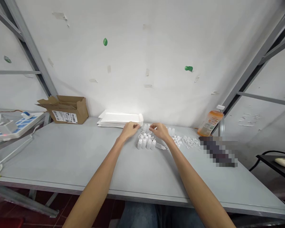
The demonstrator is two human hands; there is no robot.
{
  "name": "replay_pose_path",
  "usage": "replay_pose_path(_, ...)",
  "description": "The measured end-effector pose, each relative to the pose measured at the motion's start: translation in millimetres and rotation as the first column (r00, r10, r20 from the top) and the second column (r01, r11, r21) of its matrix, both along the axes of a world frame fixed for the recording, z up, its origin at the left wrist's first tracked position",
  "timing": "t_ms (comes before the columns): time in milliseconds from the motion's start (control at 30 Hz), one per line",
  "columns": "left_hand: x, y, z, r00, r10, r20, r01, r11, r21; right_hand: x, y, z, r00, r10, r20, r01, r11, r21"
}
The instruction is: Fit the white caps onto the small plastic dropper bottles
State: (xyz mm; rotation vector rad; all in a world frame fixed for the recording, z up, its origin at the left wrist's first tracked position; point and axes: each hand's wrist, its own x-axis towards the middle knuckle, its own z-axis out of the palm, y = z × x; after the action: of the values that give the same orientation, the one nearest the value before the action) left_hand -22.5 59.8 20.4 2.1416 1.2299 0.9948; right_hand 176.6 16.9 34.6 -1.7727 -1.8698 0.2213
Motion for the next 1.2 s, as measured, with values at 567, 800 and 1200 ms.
replay_pose_path(567, 7, 2, -13.6, 0.996, -0.073, 0.048, 0.079, 0.987, -0.141, -7, -2, -0.3, 0.998, -0.019, 0.060, 0.019, 1.000, 0.000)
replay_pose_path(800, 7, 0, -10.1, 0.998, -0.034, 0.056, 0.042, 0.989, -0.143, 1, -10, 8.3, 0.999, -0.005, 0.051, 0.006, 1.000, -0.014)
replay_pose_path(1200, 9, -29, 38.8, 0.975, 0.131, 0.179, -0.169, 0.961, 0.217, 51, -62, 24.7, 0.959, 0.268, -0.096, -0.284, 0.876, -0.390)
